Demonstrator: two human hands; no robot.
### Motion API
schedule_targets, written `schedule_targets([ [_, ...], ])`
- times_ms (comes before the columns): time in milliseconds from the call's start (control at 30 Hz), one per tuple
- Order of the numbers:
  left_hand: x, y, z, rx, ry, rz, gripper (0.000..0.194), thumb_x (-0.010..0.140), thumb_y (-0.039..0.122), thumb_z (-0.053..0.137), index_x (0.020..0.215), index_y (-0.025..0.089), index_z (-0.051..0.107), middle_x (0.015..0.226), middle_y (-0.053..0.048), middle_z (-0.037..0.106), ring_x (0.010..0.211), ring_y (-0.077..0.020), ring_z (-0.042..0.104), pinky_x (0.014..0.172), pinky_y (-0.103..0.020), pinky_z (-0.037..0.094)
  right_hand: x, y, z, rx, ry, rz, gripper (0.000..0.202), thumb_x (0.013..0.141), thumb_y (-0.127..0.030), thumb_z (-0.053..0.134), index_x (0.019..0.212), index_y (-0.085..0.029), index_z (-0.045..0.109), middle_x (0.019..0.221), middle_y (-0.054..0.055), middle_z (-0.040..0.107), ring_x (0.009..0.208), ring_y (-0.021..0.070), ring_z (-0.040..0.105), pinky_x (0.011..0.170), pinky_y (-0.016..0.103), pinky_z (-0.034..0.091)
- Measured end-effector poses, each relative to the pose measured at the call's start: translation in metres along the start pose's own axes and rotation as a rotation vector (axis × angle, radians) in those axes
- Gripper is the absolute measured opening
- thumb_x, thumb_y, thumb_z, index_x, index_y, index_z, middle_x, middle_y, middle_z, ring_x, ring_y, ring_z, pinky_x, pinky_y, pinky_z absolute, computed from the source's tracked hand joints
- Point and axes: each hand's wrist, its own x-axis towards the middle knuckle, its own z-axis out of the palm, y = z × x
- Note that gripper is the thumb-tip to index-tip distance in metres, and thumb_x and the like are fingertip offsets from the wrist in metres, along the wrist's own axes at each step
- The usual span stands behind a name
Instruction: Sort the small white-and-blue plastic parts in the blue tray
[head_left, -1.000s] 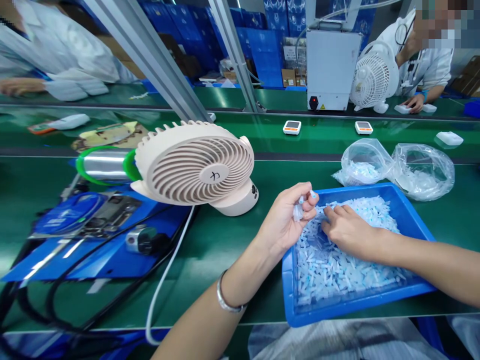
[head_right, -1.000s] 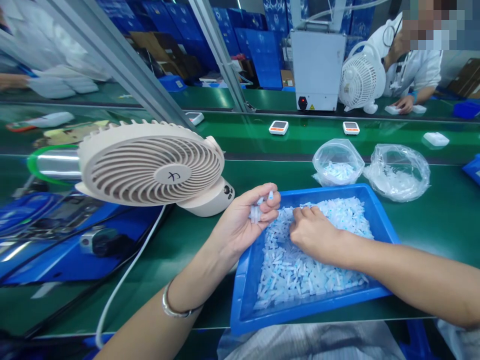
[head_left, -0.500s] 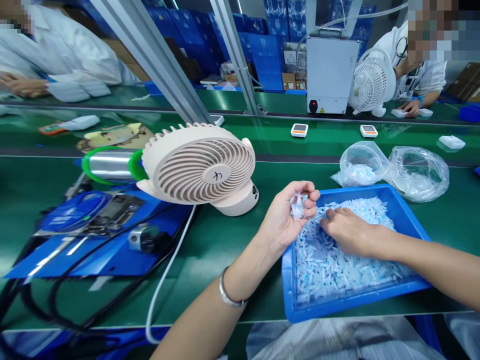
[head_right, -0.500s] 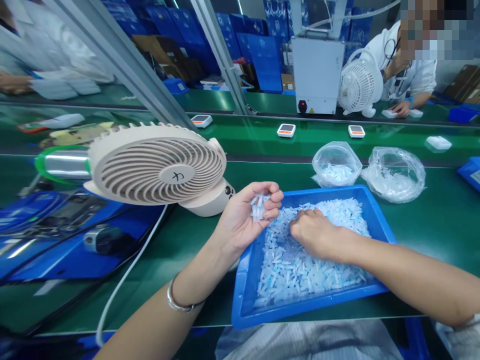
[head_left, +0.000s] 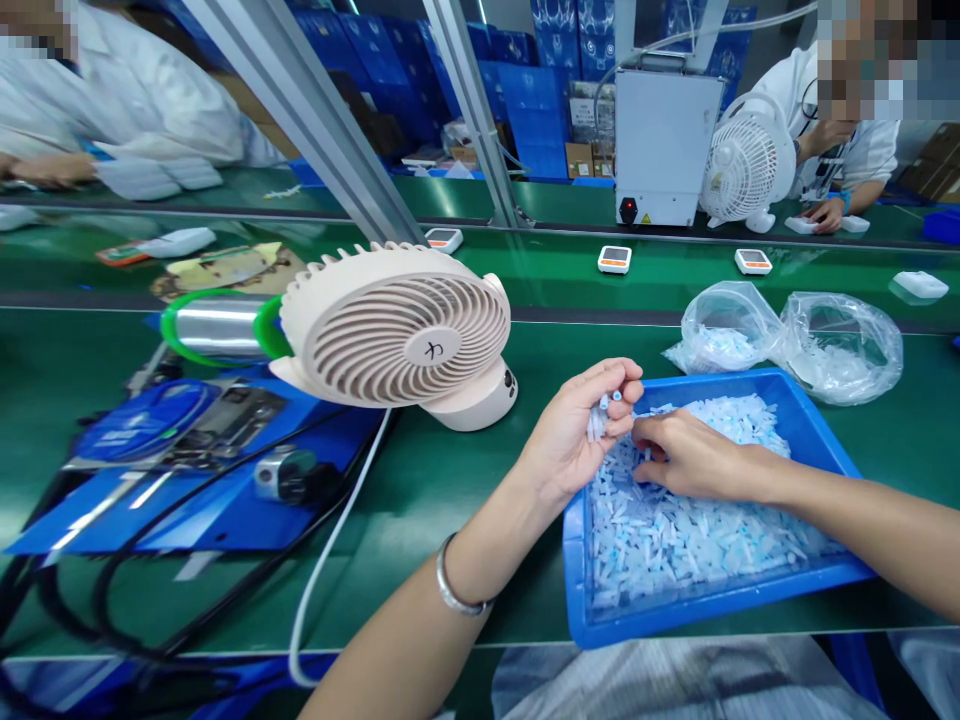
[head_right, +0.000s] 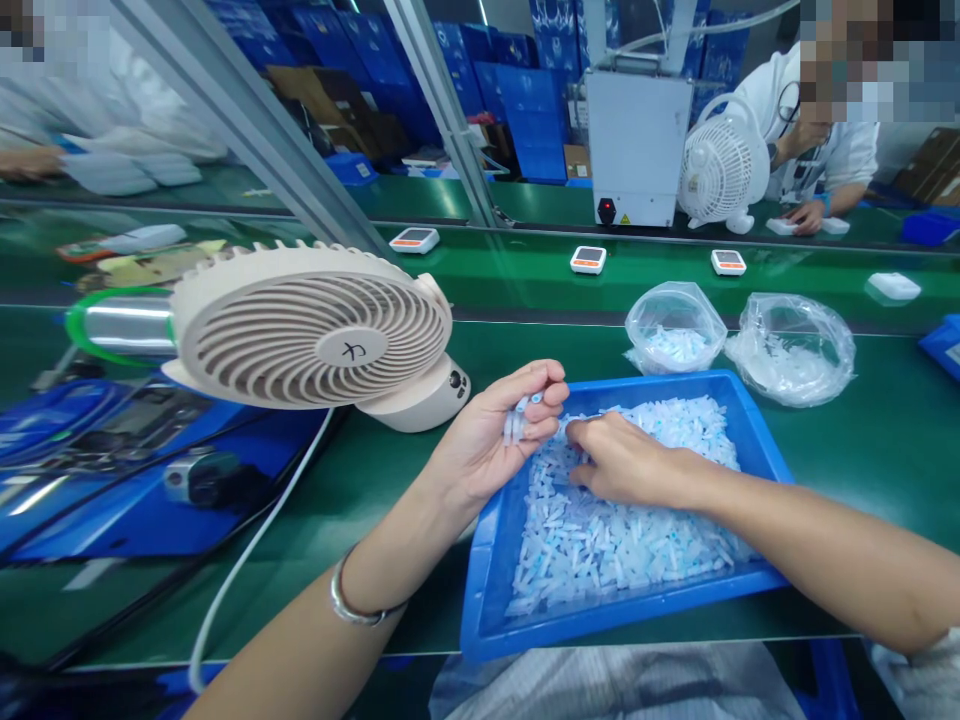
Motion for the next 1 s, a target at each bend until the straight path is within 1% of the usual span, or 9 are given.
schedule_targets([
  [133,0.0,0.0,0.0,0.025,-0.003,0.005,0.009,0.071,0.009,0.05,0.063,0.009,0.054,0.053,0.002,0.046,0.039,-0.0009,0.037,0.034,-0.01,0.028,0.005,-0.001,0.015,0.036,0.125,-0.129,0.014,0.074,-0.008,0.047,0.085,-0.01,0.056,0.081,0.008,0.062,0.072,0.0145,0.055,0.064,0.024,0.04],
  [267,0.0,-0.001,0.001,0.068,0.01,0.021,0.01,0.068,0.011,0.052,0.058,0.011,0.05,0.052,0.003,0.044,0.039,-0.0007,0.035,0.033,-0.01,0.026,0.006,-0.001,0.026,-0.074,0.046,-0.21,0.021,0.075,-0.003,0.039,0.083,-0.008,0.057,0.081,0.01,0.062,0.073,0.0154,0.056,0.065,0.025,0.042],
  [433,-0.001,-0.002,0.002,0.118,0.027,0.059,0.01,0.066,0.012,0.054,0.057,0.011,0.05,0.052,0.002,0.044,0.04,-0.001,0.035,0.034,-0.011,0.025,0.006,-0.002,0.031,-0.241,-0.003,-0.179,0.021,0.072,-0.001,0.039,0.083,-0.005,0.056,0.079,0.013,0.06,0.067,0.0176,0.056,0.059,0.028,0.042],
  [567,-0.002,-0.002,0.003,0.159,0.051,0.064,0.008,0.064,0.012,0.056,0.058,0.011,0.051,0.053,0.002,0.044,0.041,-0.0013,0.035,0.034,-0.012,0.026,0.007,-0.002,0.021,-0.14,0.02,-0.14,0.023,0.072,0.0,0.038,0.087,-0.007,0.054,0.078,0.01,0.06,0.064,0.0138,0.054,0.057,0.024,0.041],
  [633,-0.002,-0.003,0.003,0.164,0.07,0.061,0.005,0.064,0.012,0.056,0.06,0.01,0.053,0.054,0.002,0.045,0.041,-0.0014,0.036,0.034,-0.012,0.025,0.005,0.0,0.01,-0.04,0.11,-0.117,0.022,0.072,0.0,0.039,0.084,-0.01,0.054,0.075,0.007,0.059,0.062,0.0117,0.052,0.056,0.022,0.039],
  [767,-0.002,-0.005,0.003,0.176,0.105,0.077,0.006,0.065,0.015,0.058,0.063,0.01,0.057,0.053,0.001,0.046,0.04,-0.0014,0.036,0.034,-0.012,0.024,-0.003,0.001,-0.018,0.109,0.567,-0.049,0.009,0.079,-0.014,0.044,0.074,-0.015,0.051,0.063,-0.001,0.052,0.052,0.0074,0.043,0.051,0.02,0.036],
  [833,-0.003,-0.005,0.003,0.205,0.098,0.077,0.008,0.066,0.017,0.059,0.065,0.009,0.059,0.052,0.001,0.046,0.041,-0.0014,0.035,0.034,-0.013,0.024,-0.008,-0.001,-0.026,0.115,0.717,-0.034,0.009,0.08,-0.018,0.046,0.073,-0.016,0.05,0.06,-0.003,0.047,0.049,0.006,0.038,0.049,0.02,0.033],
  [900,-0.003,-0.006,0.003,0.23,0.07,0.051,0.012,0.067,0.022,0.06,0.066,0.009,0.06,0.052,0.0,0.047,0.041,-0.0015,0.036,0.034,-0.013,0.023,-0.01,-0.002,-0.029,0.11,0.73,-0.076,0.008,0.08,-0.017,0.047,0.073,-0.016,0.05,0.061,-0.003,0.048,0.05,0.0056,0.038,0.049,0.019,0.033],
  [1000,-0.004,-0.005,0.003,0.274,0.001,-0.011,0.017,0.067,0.026,0.062,0.062,0.01,0.059,0.053,0.0,0.047,0.041,-0.0015,0.036,0.034,-0.013,0.021,-0.011,-0.004,-0.028,0.124,0.663,-0.165,0.007,0.08,-0.014,0.048,0.074,-0.016,0.052,0.063,-0.003,0.051,0.054,0.0062,0.042,0.05,0.019,0.034],
])
